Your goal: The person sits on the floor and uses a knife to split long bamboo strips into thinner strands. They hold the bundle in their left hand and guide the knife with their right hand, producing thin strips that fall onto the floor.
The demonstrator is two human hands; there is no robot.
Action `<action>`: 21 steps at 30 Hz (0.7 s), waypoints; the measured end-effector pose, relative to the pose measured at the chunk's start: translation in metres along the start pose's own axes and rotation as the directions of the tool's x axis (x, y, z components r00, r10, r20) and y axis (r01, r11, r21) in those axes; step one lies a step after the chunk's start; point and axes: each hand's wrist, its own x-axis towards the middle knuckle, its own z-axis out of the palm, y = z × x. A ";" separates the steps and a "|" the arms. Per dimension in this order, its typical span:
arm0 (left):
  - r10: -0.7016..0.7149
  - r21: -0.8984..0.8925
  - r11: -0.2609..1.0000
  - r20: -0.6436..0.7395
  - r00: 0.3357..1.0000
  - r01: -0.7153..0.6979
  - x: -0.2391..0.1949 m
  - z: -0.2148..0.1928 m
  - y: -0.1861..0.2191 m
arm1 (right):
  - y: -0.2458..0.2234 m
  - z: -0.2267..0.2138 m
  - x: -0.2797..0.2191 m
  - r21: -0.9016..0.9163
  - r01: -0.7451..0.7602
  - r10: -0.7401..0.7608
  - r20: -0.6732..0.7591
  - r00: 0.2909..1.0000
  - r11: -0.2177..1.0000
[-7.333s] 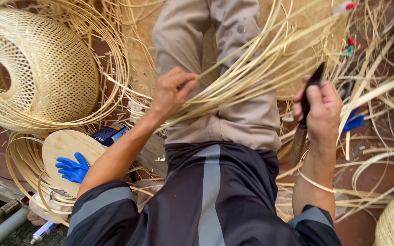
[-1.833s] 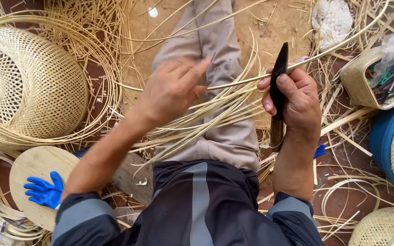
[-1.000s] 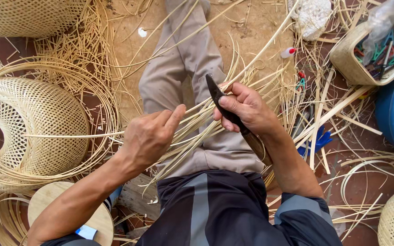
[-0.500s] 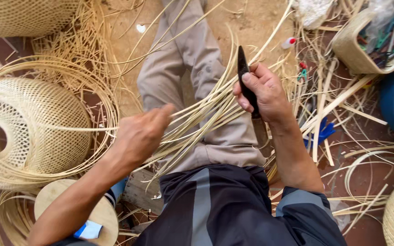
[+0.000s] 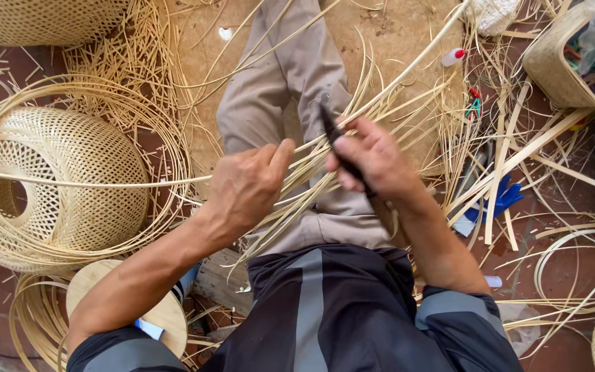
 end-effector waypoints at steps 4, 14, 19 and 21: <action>0.036 0.051 0.998 0.078 0.996 -0.040 -0.019 -0.007 -0.009 | -0.002 -0.039 -0.002 -0.024 -0.015 0.015 -0.024 1.000 1.000; 0.003 -0.002 1.000 0.071 0.997 -0.003 0.002 0.000 -0.003 | -0.005 -0.008 0.006 -0.074 -0.019 0.014 -0.074 0.997 0.997; -0.001 0.060 0.998 0.200 0.980 -0.011 -0.017 0.008 -0.012 | -0.013 -0.042 0.000 -0.073 0.032 -0.043 -0.149 0.988 0.997; -0.035 0.088 0.996 0.326 0.945 0.007 -0.032 0.001 -0.018 | -0.021 -0.059 -0.001 -0.053 0.076 -0.084 -0.171 0.982 0.996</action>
